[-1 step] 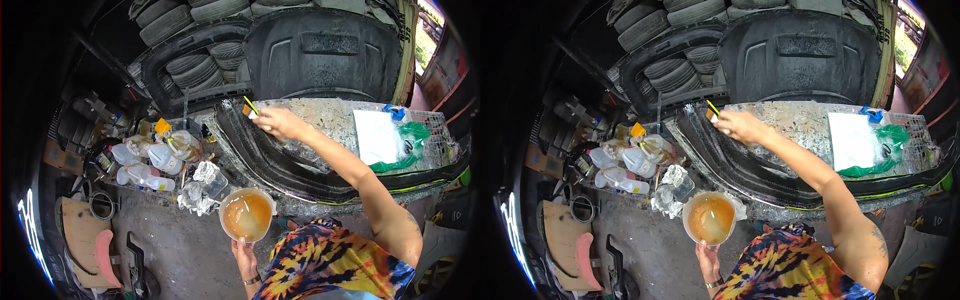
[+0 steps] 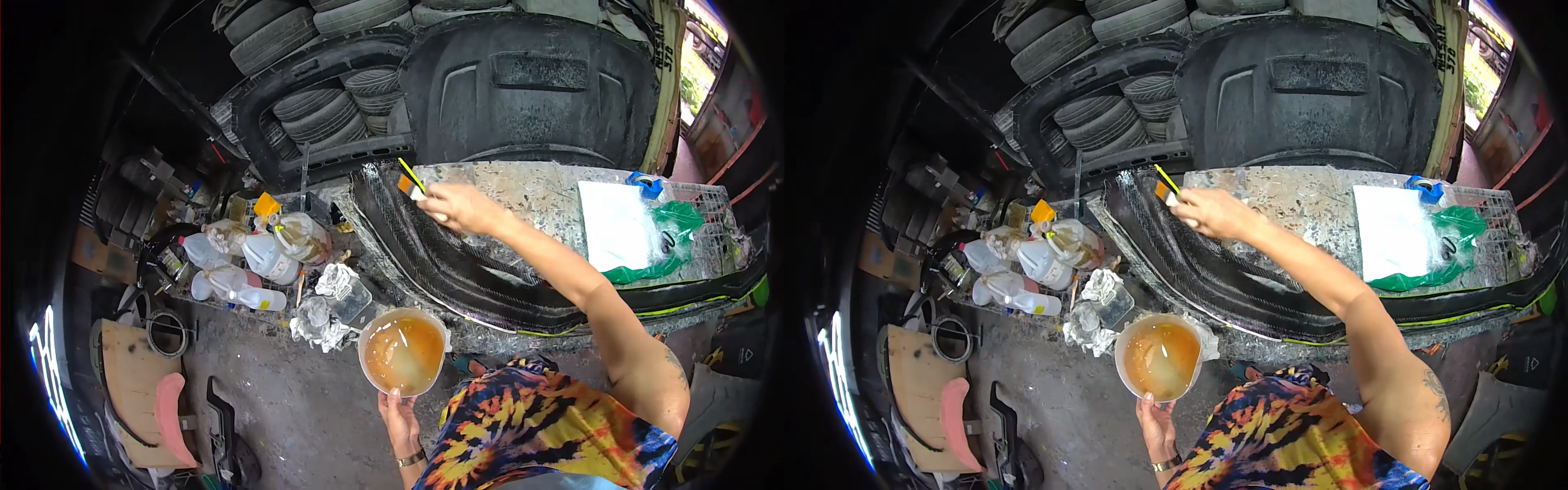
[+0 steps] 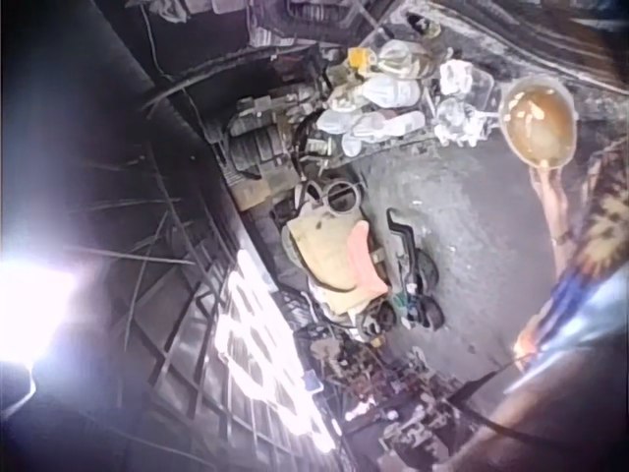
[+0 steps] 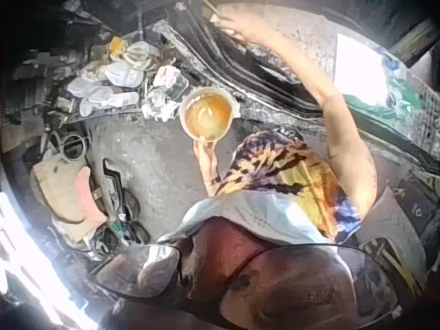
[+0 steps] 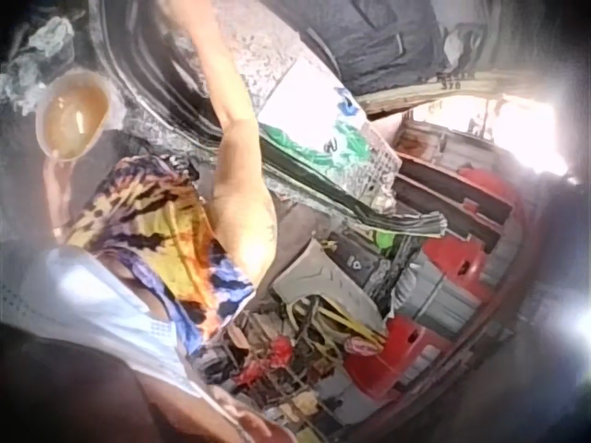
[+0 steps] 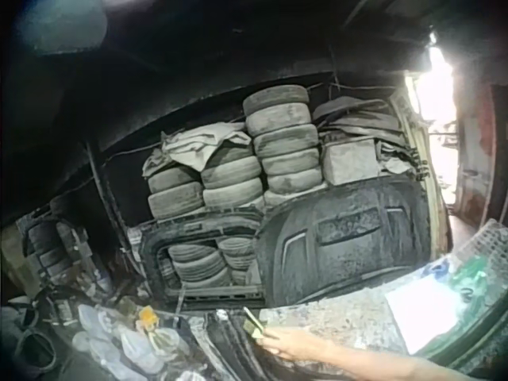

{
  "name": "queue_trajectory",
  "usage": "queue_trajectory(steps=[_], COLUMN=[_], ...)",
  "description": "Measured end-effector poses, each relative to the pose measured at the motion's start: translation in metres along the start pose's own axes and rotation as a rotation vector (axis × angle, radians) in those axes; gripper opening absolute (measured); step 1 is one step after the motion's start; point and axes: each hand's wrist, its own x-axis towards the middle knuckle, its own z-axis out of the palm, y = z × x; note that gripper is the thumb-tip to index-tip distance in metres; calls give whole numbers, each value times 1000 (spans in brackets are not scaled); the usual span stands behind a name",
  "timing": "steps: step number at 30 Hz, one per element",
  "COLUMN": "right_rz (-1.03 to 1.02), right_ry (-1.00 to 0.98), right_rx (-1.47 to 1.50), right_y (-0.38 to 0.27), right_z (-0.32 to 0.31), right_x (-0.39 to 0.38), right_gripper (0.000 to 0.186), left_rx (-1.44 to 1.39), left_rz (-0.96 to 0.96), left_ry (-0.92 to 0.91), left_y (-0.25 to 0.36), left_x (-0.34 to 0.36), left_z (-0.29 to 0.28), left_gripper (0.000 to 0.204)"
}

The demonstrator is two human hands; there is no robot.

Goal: The person applies a liquid substance to a long carbon fiber part using a brush, dipping the brush into a plastic container held in the left hand. The person works their way along the length of the part, ensuring the substance is spread into the texture of the material and along the edges.

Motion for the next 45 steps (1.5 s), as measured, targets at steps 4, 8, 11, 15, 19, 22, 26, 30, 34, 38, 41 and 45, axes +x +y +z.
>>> queue_trajectory(steps=[4,8,11,15,19,22,26,30,34,38,41,45], right_rz=[-16,10,249,112,22,177,650,719,675,687,686,600], right_ry=[-26,-54,74,-244,-463,-506,-264,68,339,307,363,291], right_rx=[28,144,618,690,475,586,1020,1263,1264,1380,1331,1298], right_y=[-8,-34,-77,-103,-114,-99,-68,-11,29,38,52,53], right_z=[-5,-22,-53,-80,-64,-51,-59,-61,-37,-1,3,-25], right_x=[-31,-41,-47,-46,-46,-57,-46,-14,37,65,68,71], right_gripper=[22,19,15,19,13,18,21,20,21,21,20,17], left_rx=[25,44,91,186,208,130,85,89,98,85,65,35], left_rz=[0,31,33,7,53,50,25,95,105,66,37,31], left_ry=[12,34,50,22,75,34,32,2,-17,28,54,106], left_y=[-4,-1,7,2,-2,-7,1,-2,4,8,8,5], left_x=[-6,-24,-36,-26,-36,-26,-26,-15,-14,-20,-25,-31], left_z=[9,18,41,74,101,106,112,96,98,87,82,73], left_gripper=[43,47,52,47,40,37,32,38,39,40,40,40])
